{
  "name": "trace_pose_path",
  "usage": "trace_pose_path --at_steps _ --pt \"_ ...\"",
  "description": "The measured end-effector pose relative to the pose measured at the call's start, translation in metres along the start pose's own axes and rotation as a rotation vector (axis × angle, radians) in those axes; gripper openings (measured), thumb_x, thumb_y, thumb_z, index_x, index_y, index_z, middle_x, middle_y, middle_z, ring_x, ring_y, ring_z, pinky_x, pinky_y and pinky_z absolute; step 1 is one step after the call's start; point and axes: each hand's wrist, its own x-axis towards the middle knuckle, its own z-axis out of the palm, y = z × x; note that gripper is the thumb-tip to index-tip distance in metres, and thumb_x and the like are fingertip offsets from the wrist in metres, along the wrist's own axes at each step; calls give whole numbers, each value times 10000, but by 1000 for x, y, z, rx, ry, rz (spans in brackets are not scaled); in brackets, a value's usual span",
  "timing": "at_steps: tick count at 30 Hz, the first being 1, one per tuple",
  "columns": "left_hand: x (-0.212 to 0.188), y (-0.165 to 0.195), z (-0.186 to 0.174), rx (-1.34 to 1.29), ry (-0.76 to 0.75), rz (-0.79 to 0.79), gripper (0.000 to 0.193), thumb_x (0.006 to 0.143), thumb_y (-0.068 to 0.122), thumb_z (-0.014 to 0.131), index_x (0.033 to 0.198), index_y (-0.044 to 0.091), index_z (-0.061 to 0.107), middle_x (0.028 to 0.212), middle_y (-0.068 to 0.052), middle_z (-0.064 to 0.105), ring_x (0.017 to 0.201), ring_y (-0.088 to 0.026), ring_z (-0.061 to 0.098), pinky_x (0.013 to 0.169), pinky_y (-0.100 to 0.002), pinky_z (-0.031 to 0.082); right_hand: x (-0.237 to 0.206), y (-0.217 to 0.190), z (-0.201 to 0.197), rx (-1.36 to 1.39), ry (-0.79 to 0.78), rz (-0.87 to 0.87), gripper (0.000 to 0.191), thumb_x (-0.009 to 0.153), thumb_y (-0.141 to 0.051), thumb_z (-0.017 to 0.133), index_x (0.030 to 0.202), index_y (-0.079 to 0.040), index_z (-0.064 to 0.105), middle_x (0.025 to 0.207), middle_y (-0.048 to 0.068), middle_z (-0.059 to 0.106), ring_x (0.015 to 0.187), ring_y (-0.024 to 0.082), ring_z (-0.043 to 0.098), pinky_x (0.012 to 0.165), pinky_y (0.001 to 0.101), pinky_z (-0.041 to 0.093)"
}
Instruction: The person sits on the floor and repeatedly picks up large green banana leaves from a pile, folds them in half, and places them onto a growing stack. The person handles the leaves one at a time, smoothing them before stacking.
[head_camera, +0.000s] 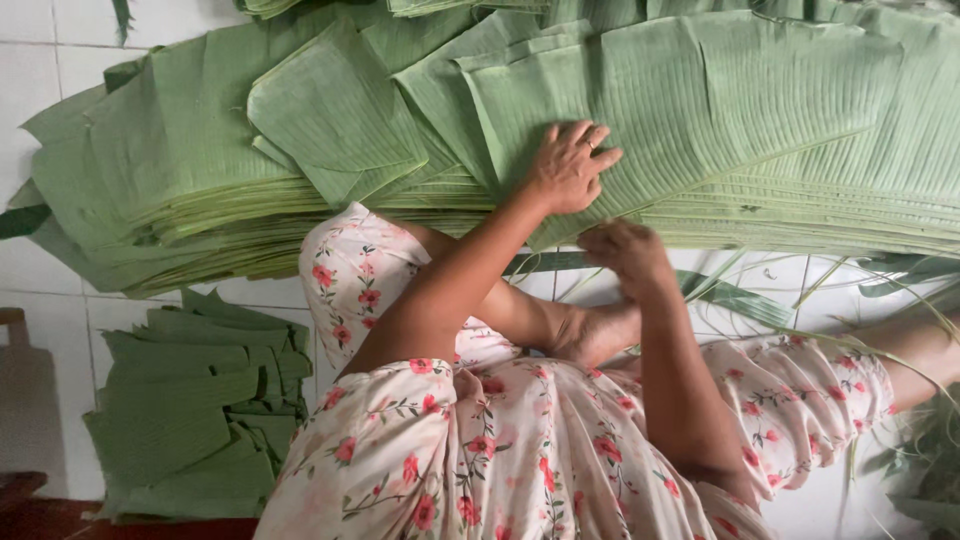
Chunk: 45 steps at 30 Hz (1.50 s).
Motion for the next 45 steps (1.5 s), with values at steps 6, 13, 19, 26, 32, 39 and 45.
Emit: trace_pose_path --at_steps 6,13,19,26,32,39,45 --pt "5 -5 17 33 -34 -27 542 877 409 606 1406 292 597 1534 -96 443 1409 -332 358 1113 -664 285 39 -32 -51 -17 190 -223 199 1070 -157 621 1058 40 638 935 130 691 819 218 713 756 355 637" --pt "0 -6 -1 72 -53 -108 629 860 593 589 1436 347 543 1643 -65 317 1516 -353 188 1167 -725 95 16 10 -58 191 225 -304 139 1056 -113 623 1066 25 628 999 92 697 917 180 712 802 336 616" --pt "-7 -6 -28 75 -360 -295 727 978 759 493 1589 370 429 1702 -16 256 1595 -327 113 1168 -855 -16 -65 11 -67 405 126 -409 203 1144 -28 624 965 -26 529 894 73 600 805 160 605 800 350 592" --pt "-13 -10 -23 24 -100 -201 728 882 712 559 1515 365 466 1677 10 271 1562 -338 140 1090 -867 22 -146 -76 -110 500 199 -403 177 1176 -125 575 1012 -60 598 842 66 608 637 108 521 563 217 432" --pt "-6 -8 7 -401 -20 -37 724 918 680 637 1430 169 590 1541 -129 484 1453 -306 403 1148 -648 280 -83 -13 -60 394 22 -170 139 1060 -41 574 927 -1 579 747 94 582 614 175 571 606 321 529" --pt "0 34 35 -1928 7 -502 622 888 442 739 1298 -17 649 1193 -108 717 1064 -197 677 941 -382 553 -59 15 -23 203 -14 142 186 1001 -246 592 998 -61 606 771 105 630 644 217 623 578 352 520" --pt "-13 59 0 -1269 -115 -459 439 1032 305 665 1191 -100 726 1073 -262 710 950 -362 642 870 -443 528 -14 -17 -85 493 118 -95 218 1091 -388 590 1047 -174 596 787 -20 566 580 112 445 524 268 367"
